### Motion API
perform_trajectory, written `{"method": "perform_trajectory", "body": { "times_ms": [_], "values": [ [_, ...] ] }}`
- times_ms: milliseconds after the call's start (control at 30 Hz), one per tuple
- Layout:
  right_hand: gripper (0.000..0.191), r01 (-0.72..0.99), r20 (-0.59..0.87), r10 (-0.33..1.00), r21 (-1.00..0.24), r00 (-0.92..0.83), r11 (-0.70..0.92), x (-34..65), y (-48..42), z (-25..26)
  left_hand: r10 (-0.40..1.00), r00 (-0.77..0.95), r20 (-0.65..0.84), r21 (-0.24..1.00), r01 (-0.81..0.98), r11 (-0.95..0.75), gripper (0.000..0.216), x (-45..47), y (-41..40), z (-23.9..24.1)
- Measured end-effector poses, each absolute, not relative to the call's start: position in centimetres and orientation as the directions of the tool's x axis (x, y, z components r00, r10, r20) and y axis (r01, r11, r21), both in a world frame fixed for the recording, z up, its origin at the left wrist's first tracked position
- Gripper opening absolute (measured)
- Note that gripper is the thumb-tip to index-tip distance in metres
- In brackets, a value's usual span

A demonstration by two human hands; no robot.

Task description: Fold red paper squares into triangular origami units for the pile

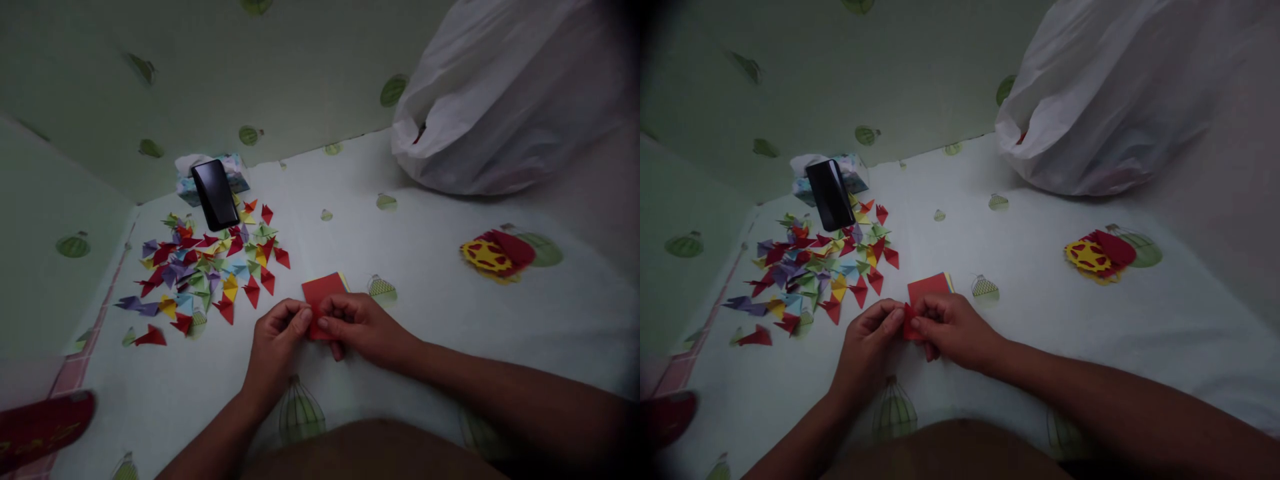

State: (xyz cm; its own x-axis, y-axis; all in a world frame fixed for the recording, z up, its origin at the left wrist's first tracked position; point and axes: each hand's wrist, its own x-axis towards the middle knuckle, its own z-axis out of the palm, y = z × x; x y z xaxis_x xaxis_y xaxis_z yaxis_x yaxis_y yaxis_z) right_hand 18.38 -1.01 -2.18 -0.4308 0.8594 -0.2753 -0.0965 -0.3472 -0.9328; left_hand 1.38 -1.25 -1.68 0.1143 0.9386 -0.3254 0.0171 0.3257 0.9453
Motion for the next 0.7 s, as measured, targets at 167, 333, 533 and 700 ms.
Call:
{"method": "perform_trajectory", "body": {
  "times_ms": [167, 333, 533, 700],
  "values": [
    [0.021, -0.031, -0.281, 0.840, -0.942, -0.464, -0.333, 18.45, -1.03, -2.07, 0.926, 0.136, -0.353, 0.935, 0.006, 0.356, 0.020, 1.18, -1.17, -1.98],
    [0.021, -0.048, -0.292, 0.818, -0.931, -0.495, -0.361, 18.18, -1.27, -2.18, 0.948, 0.095, -0.305, 0.952, 0.020, 0.304, 0.020, 1.39, -1.33, -1.89],
    [0.025, -0.105, -0.277, 0.876, -0.934, -0.394, -0.342, 18.19, -1.15, -2.28, 0.961, 0.077, -0.265, 0.962, 0.084, 0.259, 0.021, 1.67, -1.29, -1.33],
    [0.028, -0.203, -0.241, 0.914, -0.926, -0.327, -0.317, 18.34, -0.98, -2.30, 0.921, 0.180, -0.346, 0.938, 0.026, 0.347, 0.022, 1.88, -1.17, -1.29]
  ]
}}
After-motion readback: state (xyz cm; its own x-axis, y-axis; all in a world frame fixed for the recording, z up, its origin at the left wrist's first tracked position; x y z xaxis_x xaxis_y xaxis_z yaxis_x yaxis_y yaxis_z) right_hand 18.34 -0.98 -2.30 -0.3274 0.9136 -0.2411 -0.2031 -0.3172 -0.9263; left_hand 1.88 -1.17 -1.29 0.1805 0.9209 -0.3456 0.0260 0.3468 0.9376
